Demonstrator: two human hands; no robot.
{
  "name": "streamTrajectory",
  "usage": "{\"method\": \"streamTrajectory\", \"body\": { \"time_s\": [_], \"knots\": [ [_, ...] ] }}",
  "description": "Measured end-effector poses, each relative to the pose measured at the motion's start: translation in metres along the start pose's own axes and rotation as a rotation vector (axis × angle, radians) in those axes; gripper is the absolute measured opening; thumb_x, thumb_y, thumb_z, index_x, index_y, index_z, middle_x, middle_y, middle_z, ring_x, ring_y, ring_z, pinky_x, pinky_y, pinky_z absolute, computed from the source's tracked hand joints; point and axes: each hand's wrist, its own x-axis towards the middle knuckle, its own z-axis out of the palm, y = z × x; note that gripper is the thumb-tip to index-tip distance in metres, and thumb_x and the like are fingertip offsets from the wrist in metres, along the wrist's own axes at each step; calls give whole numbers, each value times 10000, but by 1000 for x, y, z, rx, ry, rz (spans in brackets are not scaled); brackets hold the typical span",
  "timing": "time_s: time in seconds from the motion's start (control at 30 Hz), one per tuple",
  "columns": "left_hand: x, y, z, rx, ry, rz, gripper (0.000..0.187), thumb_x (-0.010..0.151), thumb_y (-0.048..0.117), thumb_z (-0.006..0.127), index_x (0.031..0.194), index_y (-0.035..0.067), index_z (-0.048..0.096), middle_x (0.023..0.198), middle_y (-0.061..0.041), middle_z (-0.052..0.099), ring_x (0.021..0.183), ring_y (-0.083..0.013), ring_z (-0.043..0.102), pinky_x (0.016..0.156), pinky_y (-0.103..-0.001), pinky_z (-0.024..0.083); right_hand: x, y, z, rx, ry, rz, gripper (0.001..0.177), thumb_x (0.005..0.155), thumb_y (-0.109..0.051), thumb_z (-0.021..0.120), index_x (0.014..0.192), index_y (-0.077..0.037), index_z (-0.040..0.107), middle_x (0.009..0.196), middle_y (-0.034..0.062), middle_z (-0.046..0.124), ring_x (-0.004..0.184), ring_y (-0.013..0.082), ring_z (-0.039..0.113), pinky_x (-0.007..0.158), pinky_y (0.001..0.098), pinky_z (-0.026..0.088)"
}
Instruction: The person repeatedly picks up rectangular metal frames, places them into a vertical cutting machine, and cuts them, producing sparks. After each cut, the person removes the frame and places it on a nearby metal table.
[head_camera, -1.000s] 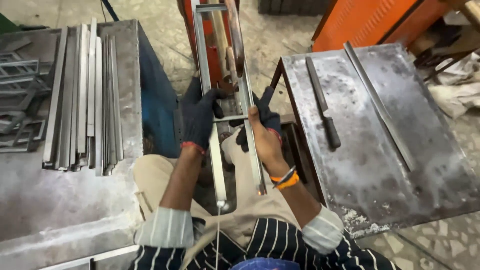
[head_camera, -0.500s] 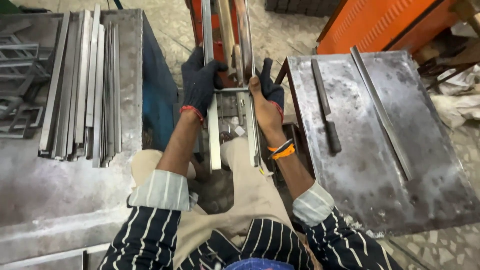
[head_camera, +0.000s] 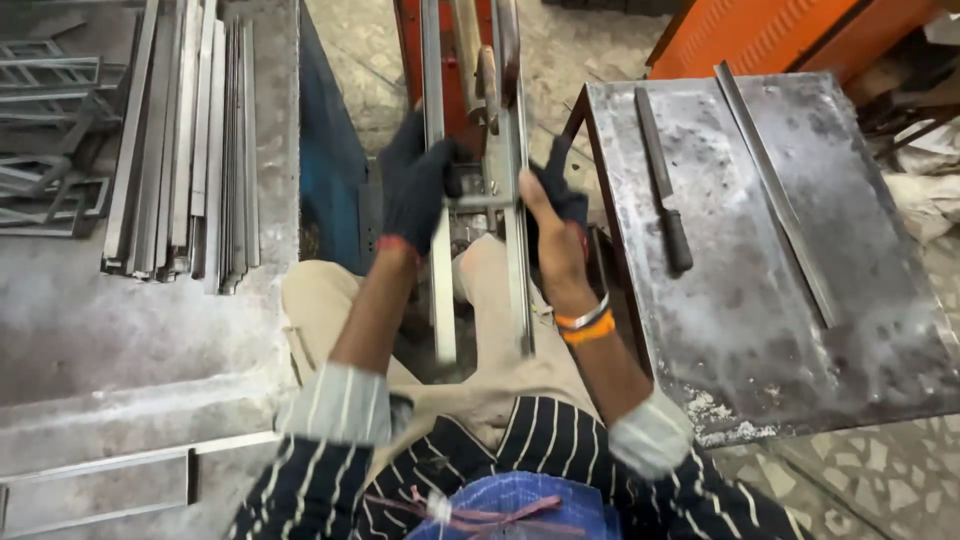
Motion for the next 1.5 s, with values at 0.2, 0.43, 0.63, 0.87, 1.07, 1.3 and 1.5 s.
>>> {"method": "streamTrajectory", "body": {
  "time_s": [0.2,0.43,0.63,0.87,1.07,1.3,1.5],
  "knots": [
    [-78,10,1,24,33,-53,556,896,44,631,1449,52,577,793,-92,722,494,-96,578,450,-257,467,-77,18,-16,189,12,174,506,1007,-312,584,1407,-2,592,1388,20,655,1297,113,595,1122,264,426],
    [-118,17,-4,32,14,-110,527,918,43,642,1443,20,598,772,-74,684,518,-93,570,472,-249,453,-124,1,-9,218,63,259,433,996,-277,588,1325,-4,658,1262,4,708,1190,99,641,1052,258,469],
    [-136,16,-11,40,15,-142,574,928,72,621,1496,49,542,776,-51,685,497,-82,547,441,-239,444,-150,-2,-8,189,25,216,420,1013,-262,637,1274,62,698,1166,49,703,1062,139,634,940,296,499],
    [-140,19,-18,20,-22,-145,653,954,62,601,1584,86,430,836,-73,729,529,-68,547,457,-230,445,-157,6,-9,232,4,402,459,981,-297,591,1312,10,669,1289,27,702,1201,119,627,1053,264,447],
    [-145,38,-14,51,19,-231,611,890,25,604,1491,86,511,822,-64,723,520,-88,558,467,-250,462,-165,27,-25,129,-50,391,490,993,-288,599,1346,46,657,1323,60,692,1244,157,612,1084,286,437],
    [-145,4,-38,30,-8,-139,172,961,46,655,1079,-65,711,831,-58,702,605,-98,592,532,-263,445,-158,-13,-9,80,-72,551,589,998,-372,615,1362,83,698,1300,165,682,1171,210,639,1027,370,445],
    [-136,18,-61,46,209,-74,216,898,49,672,1107,28,722,745,-15,679,541,-70,562,477,-256,421,-74,3,39,-688,-356,93,577,1056,-540,506,1238,-13,657,1101,165,666,992,278,637,833,414,477]
  ]
}}
